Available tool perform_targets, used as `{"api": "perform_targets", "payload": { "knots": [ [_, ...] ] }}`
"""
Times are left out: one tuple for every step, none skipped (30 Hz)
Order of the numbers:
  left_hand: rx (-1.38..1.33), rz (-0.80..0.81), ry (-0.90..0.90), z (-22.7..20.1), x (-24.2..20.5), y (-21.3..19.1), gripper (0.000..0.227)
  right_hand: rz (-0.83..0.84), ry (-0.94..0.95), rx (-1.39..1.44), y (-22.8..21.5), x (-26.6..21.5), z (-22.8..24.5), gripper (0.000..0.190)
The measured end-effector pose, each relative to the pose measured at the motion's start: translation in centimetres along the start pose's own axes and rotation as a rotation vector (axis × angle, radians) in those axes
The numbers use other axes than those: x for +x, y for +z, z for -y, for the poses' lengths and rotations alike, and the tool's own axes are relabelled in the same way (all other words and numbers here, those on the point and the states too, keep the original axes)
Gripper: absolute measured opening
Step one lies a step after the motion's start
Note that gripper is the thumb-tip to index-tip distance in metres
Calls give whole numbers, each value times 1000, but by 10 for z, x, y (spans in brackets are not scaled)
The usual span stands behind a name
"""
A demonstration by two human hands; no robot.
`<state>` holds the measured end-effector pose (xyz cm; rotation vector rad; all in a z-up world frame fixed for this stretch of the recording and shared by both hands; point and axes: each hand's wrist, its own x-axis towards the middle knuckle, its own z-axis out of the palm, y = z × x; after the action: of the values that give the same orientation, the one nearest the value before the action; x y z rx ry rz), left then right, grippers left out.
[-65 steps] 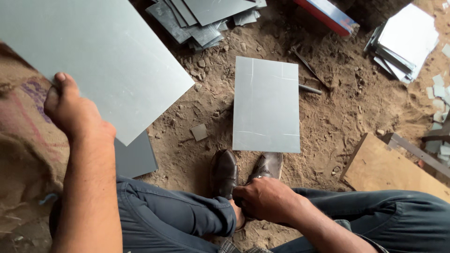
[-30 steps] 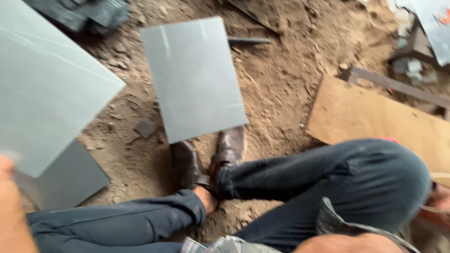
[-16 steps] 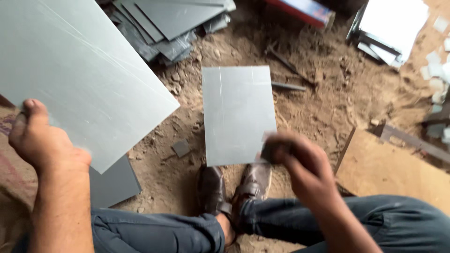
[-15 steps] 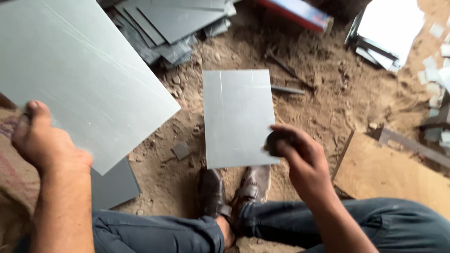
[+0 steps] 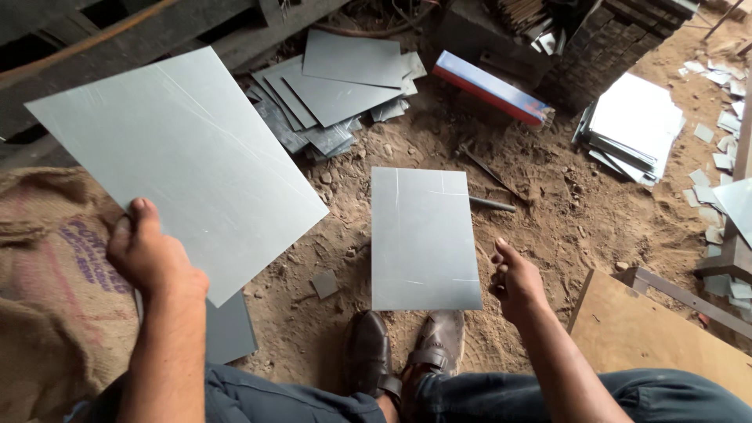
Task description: The person sits on the ground and uses a small handheld abrasive tool to smooth the edges of rectangular grey tiles. They repeatedly rub the tool along the edges and corners of each tile, then place the finished tile onto a nearby stack.
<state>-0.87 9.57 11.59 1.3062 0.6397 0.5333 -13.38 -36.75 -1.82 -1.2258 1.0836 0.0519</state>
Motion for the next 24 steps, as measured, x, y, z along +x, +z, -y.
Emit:
{"api": "perform_targets", "payload": {
  "knots": [
    [-17, 5, 14, 1, 1, -2, 25, -38, 28, -81, -1, 3, -5, 42],
    [-13, 4, 6, 2, 3, -4, 25, -63, 24, -182, -3, 5, -11, 45],
    [-9, 3, -2, 3, 4, -6, 25, -88, 20, -282, -5, 6, -17, 48],
    [-8, 3, -7, 4, 6, -8, 25, -114, 13, -380, -6, 8, -22, 52],
    [-19, 7, -10, 5, 7, -9, 26, -82, 29, -425, -7, 9, -27, 54],
    [-30, 9, -15, 6, 8, -11, 26, -51, 45, -471, -8, 11, -32, 56],
    [-40, 12, -20, 8, 9, -13, 27, -21, 63, -518, -8, 13, -36, 57],
    [-17, -6, -14, 10, 10, -16, 27, -3, 89, -571, -9, 14, -41, 60],
    [7, -24, -8, 10, 12, -20, 28, 15, 115, -625, -10, 16, -45, 64],
    [30, -38, -1, 11, 14, -21, 29, 32, 140, -674, -10, 17, -48, 67],
    [33, -46, -21, 10, 15, -23, 29, 80, 117, -641, -10, 19, -50, 61],
    [37, -56, -43, 10, 16, -27, 30, 128, 94, -611, -10, 21, -50, 56],
    [41, -66, -65, 10, 16, -29, 31, 176, 71, -582, -12, 22, -48, 51],
    [41, -75, -70, 9, 16, -31, 31, 165, 84, -550, -11, 21, -47, 49],
    [40, -83, -75, 9, 16, -33, 32, 155, 97, -519, -10, 21, -45, 47],
    [44, -93, -77, 7, 17, -35, 32, 147, 113, -486, -7, 18, -45, 45],
    [26, -103, -76, 6, 16, -37, 33, 150, 110, -408, -5, 16, -42, 42],
    [9, -113, -73, 6, 17, -36, 33, 154, 106, -329, -2, 15, -36, 39],
    [-8, -123, -69, 5, 18, -36, 34, 159, 103, -249, 1, 14, -30, 36],
    [21, -128, -89, 3, 19, -37, 34, 185, 89, -179, 3, 13, -24, 34],
    [49, -133, -109, 2, 19, -38, 35, 211, 75, -109, 5, 12, -19, 32],
    [77, -137, -133, 2, 18, -39, 36, 233, 62, -41, 6, 11, -16, 30],
    [78, -138, -129, 2, 18, -40, 36, 249, 51, -35, 6, 10, -14, 29],
    [76, -138, -124, 1, 19, -40, 36, 264, 37, -28, 7, 10, -12, 29]
  ]
}}
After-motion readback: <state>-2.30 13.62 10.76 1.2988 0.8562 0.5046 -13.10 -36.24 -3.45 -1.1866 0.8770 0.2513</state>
